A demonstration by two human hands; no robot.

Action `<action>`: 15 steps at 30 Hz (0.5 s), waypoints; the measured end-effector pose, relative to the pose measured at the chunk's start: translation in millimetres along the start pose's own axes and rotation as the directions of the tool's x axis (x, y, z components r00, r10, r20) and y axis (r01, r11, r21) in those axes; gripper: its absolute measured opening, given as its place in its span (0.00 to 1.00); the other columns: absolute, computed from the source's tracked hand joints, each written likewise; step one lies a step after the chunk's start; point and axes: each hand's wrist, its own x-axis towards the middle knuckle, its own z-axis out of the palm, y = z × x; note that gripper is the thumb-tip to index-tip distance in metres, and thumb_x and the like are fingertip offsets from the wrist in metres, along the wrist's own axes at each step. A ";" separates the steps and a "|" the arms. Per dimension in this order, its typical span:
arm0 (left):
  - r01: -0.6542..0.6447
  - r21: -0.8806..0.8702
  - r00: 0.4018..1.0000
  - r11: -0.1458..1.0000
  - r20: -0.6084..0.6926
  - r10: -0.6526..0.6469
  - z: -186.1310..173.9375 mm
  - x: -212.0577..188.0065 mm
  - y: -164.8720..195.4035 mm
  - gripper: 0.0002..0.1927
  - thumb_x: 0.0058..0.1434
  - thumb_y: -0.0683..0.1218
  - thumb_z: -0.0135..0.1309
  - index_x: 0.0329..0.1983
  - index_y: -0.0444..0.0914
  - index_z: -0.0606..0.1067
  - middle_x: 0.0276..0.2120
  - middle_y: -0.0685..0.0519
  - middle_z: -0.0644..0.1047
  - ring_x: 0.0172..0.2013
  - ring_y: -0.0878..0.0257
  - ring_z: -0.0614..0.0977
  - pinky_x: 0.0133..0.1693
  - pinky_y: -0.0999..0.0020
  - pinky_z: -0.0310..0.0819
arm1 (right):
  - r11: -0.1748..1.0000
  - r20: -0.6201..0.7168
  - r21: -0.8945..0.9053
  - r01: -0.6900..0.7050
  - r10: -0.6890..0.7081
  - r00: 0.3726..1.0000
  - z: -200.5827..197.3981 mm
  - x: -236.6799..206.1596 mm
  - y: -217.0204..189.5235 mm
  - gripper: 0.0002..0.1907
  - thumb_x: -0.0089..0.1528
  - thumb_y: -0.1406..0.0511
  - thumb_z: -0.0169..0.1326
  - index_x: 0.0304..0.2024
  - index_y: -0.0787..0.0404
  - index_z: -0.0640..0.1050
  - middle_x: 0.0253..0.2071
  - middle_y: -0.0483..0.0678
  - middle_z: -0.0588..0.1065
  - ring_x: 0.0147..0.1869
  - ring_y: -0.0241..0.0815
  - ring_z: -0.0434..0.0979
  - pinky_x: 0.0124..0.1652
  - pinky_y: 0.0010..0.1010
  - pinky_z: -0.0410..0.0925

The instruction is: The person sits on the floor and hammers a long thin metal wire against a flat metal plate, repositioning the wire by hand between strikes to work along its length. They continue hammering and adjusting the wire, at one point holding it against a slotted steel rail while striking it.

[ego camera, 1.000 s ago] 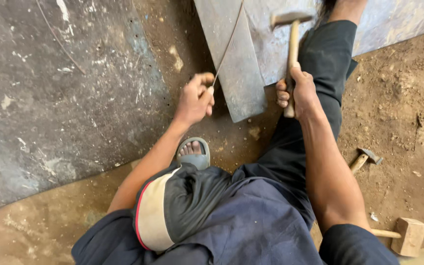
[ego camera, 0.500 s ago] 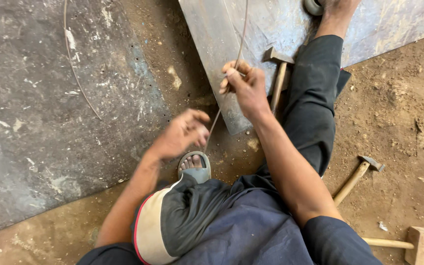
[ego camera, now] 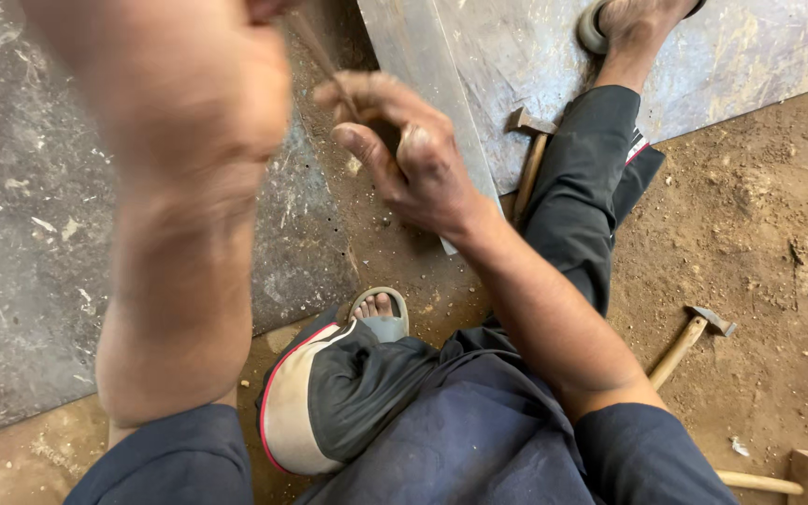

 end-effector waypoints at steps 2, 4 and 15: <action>0.021 0.108 0.999 0.994 0.039 -0.026 -21.7 -17.0 27.4 0.10 0.76 0.48 0.43 0.42 0.39 0.72 0.30 0.55 0.70 0.32 0.65 0.71 0.40 0.65 0.72 | 0.994 -0.024 -0.102 0.048 -0.051 0.998 -18.0 -4.1 12.7 0.11 0.72 0.67 0.52 0.53 0.69 0.75 0.58 0.58 0.74 0.58 0.42 0.78 0.55 0.34 0.76; 0.056 0.281 0.990 0.958 0.107 -0.089 -37.1 -28.6 46.3 0.11 0.76 0.50 0.43 0.43 0.40 0.72 0.29 0.55 0.68 0.30 0.66 0.70 0.38 0.66 0.70 | 0.993 -0.101 -0.097 -0.073 0.063 0.993 -32.3 -15.4 26.4 0.12 0.75 0.66 0.52 0.57 0.68 0.76 0.59 0.57 0.75 0.60 0.42 0.80 0.57 0.35 0.75; -0.160 0.124 0.941 0.979 0.319 0.114 -5.9 -27.0 6.7 0.18 0.74 0.61 0.40 0.48 0.46 0.73 0.22 0.58 0.61 0.20 0.68 0.61 0.27 0.67 0.61 | -0.075 0.346 0.914 -0.398 0.656 0.671 -16.5 -40.6 22.6 0.38 0.58 0.41 0.55 0.41 0.72 0.81 0.32 0.60 0.79 0.32 0.46 0.84 0.31 0.31 0.77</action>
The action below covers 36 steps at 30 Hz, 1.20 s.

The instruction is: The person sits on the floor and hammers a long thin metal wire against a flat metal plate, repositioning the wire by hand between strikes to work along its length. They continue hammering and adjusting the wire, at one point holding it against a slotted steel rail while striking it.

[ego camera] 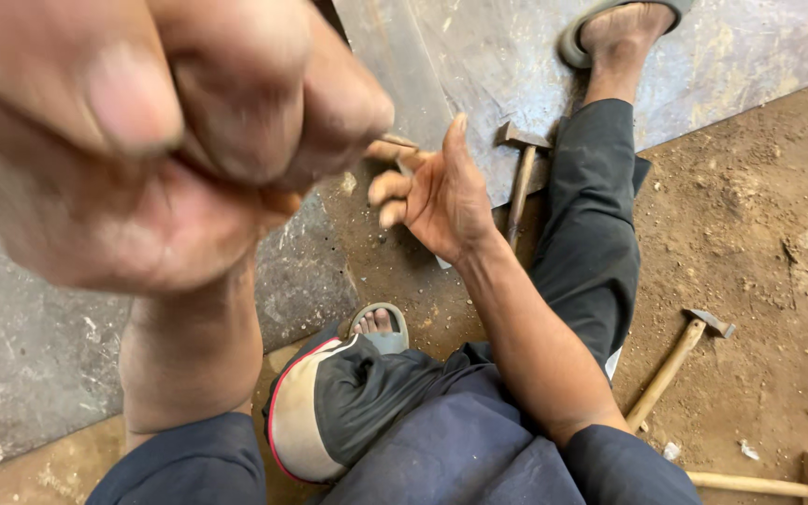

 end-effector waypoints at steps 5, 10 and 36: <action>-0.067 -0.185 0.997 0.980 0.032 0.074 -16.2 -24.9 3.4 0.22 0.73 0.65 0.38 0.50 0.49 0.74 0.19 0.60 0.57 0.15 0.70 0.57 0.22 0.68 0.57 | 0.907 -0.036 -0.163 0.387 -0.398 0.917 -3.0 10.8 -49.7 0.09 0.71 0.70 0.55 0.46 0.75 0.73 0.47 0.57 0.76 0.39 0.39 0.82 0.35 0.25 0.75; -0.293 -0.678 0.581 0.675 -0.686 -0.437 -75.9 -100.8 -1.7 0.29 0.85 0.64 0.30 0.50 0.35 0.69 0.22 0.56 0.60 0.21 0.67 0.61 0.27 0.71 0.59 | 0.675 0.019 -0.605 0.423 -0.518 0.855 -39.2 10.8 -97.4 0.04 0.66 0.71 0.51 0.40 0.70 0.74 0.42 0.50 0.77 0.34 0.39 0.81 0.32 0.29 0.76; 0.024 0.247 0.475 0.969 -0.856 0.206 -89.4 -141.6 -101.7 0.28 0.72 0.70 0.34 0.36 0.42 0.52 0.23 0.59 0.47 0.18 0.71 0.47 0.19 0.71 0.48 | -0.016 -0.445 -0.785 -0.620 -0.681 0.581 -169.8 -42.4 -37.6 0.15 0.56 0.64 0.64 0.31 0.71 0.76 0.29 0.61 0.75 0.36 0.54 0.80 0.38 0.44 0.72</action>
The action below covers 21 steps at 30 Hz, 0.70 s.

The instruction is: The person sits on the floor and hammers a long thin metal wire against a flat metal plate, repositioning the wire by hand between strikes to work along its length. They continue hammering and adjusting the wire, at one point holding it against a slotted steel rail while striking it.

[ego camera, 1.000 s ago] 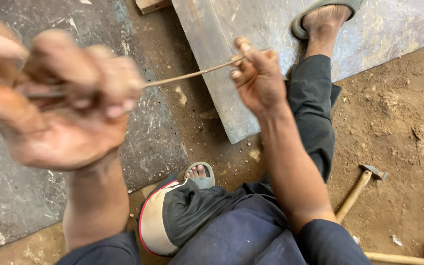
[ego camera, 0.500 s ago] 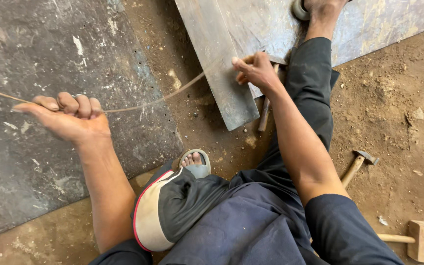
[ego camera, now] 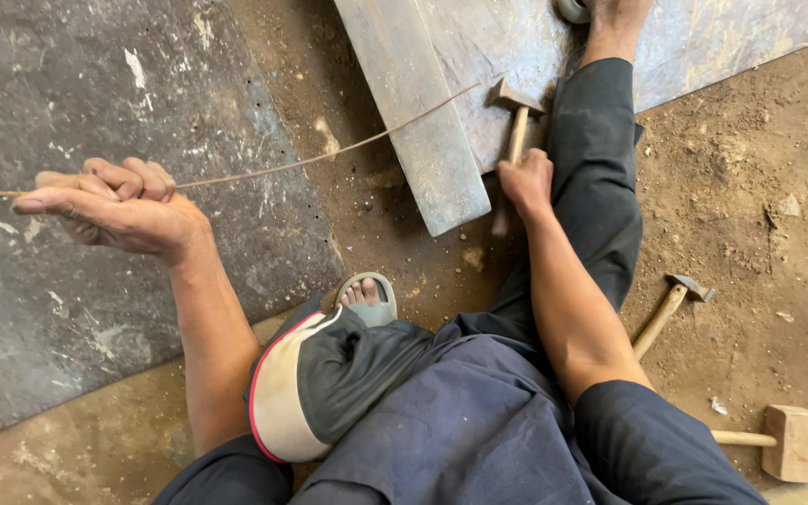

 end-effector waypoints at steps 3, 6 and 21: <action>-0.007 -0.042 1.000 0.999 -0.003 0.007 -10.1 -4.3 -8.5 0.29 0.72 0.70 0.35 0.35 0.43 0.51 0.24 0.59 0.47 0.18 0.71 0.47 0.18 0.72 0.47 | 0.435 0.511 0.728 -0.530 0.172 0.842 -16.7 -7.0 1.5 0.09 0.65 0.64 0.57 0.33 0.58 0.71 0.25 0.48 0.74 0.26 0.40 0.71 0.25 0.37 0.66; -0.016 0.048 0.999 0.999 -0.048 0.018 -22.3 -14.2 -19.7 0.30 0.75 0.71 0.36 0.35 0.43 0.50 0.21 0.61 0.45 0.20 0.70 0.48 0.18 0.72 0.47 | 0.939 0.297 0.261 -0.225 0.144 0.944 -39.3 -42.2 2.4 0.19 0.71 0.60 0.51 0.29 0.66 0.70 0.20 0.48 0.69 0.21 0.40 0.70 0.22 0.36 0.63; 0.032 0.046 0.994 0.998 -0.110 -0.027 -43.8 -26.6 -31.0 0.31 0.72 0.73 0.36 0.33 0.43 0.51 0.22 0.59 0.48 0.18 0.69 0.50 0.16 0.68 0.49 | 0.452 -0.291 0.644 0.617 -0.601 0.744 -59.3 -136.5 -41.6 0.22 0.73 0.58 0.43 0.32 0.69 0.68 0.24 0.52 0.65 0.22 0.38 0.64 0.23 0.30 0.59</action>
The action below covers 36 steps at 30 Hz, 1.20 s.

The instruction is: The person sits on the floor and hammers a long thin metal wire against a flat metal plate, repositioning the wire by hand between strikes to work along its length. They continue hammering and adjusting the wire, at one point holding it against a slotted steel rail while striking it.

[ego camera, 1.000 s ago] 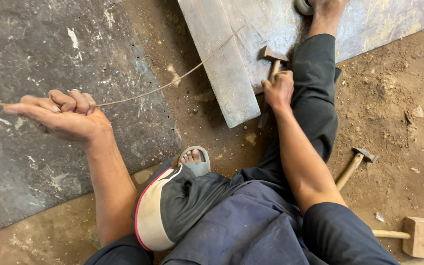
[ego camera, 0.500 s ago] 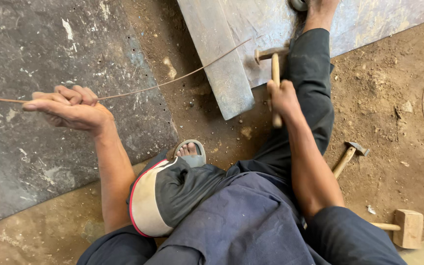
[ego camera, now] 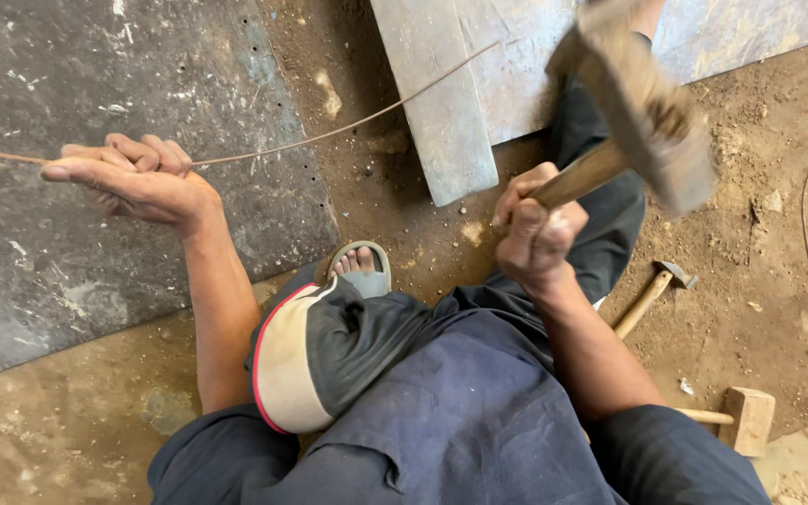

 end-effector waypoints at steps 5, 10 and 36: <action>0.037 0.013 0.999 0.999 -0.005 -0.037 -13.1 3.0 1.7 0.30 0.69 0.72 0.35 0.34 0.42 0.52 0.21 0.59 0.50 0.17 0.69 0.51 0.18 0.68 0.50 | 0.793 0.251 -0.607 -0.058 0.261 0.932 -5.5 -1.2 25.3 0.21 0.79 0.63 0.44 0.32 0.68 0.71 0.26 0.53 0.66 0.27 0.42 0.65 0.33 0.32 0.61; -0.034 0.047 0.999 0.998 0.022 0.033 -27.7 11.2 3.6 0.31 0.73 0.71 0.34 0.35 0.40 0.53 0.22 0.58 0.49 0.18 0.69 0.51 0.17 0.69 0.50 | 0.944 0.044 -0.239 -0.225 0.242 0.969 -12.3 -11.9 37.2 0.17 0.75 0.63 0.43 0.35 0.70 0.72 0.25 0.54 0.68 0.26 0.49 0.65 0.28 0.34 0.60; -0.189 0.141 0.973 0.972 0.161 0.166 -27.9 25.7 45.6 0.29 0.76 0.68 0.34 0.40 0.37 0.56 0.22 0.58 0.48 0.19 0.68 0.52 0.18 0.71 0.52 | 0.642 0.437 -0.759 0.110 0.377 0.816 -10.0 25.3 25.9 0.14 0.74 0.69 0.46 0.33 0.66 0.71 0.23 0.56 0.69 0.25 0.34 0.62 0.29 0.33 0.60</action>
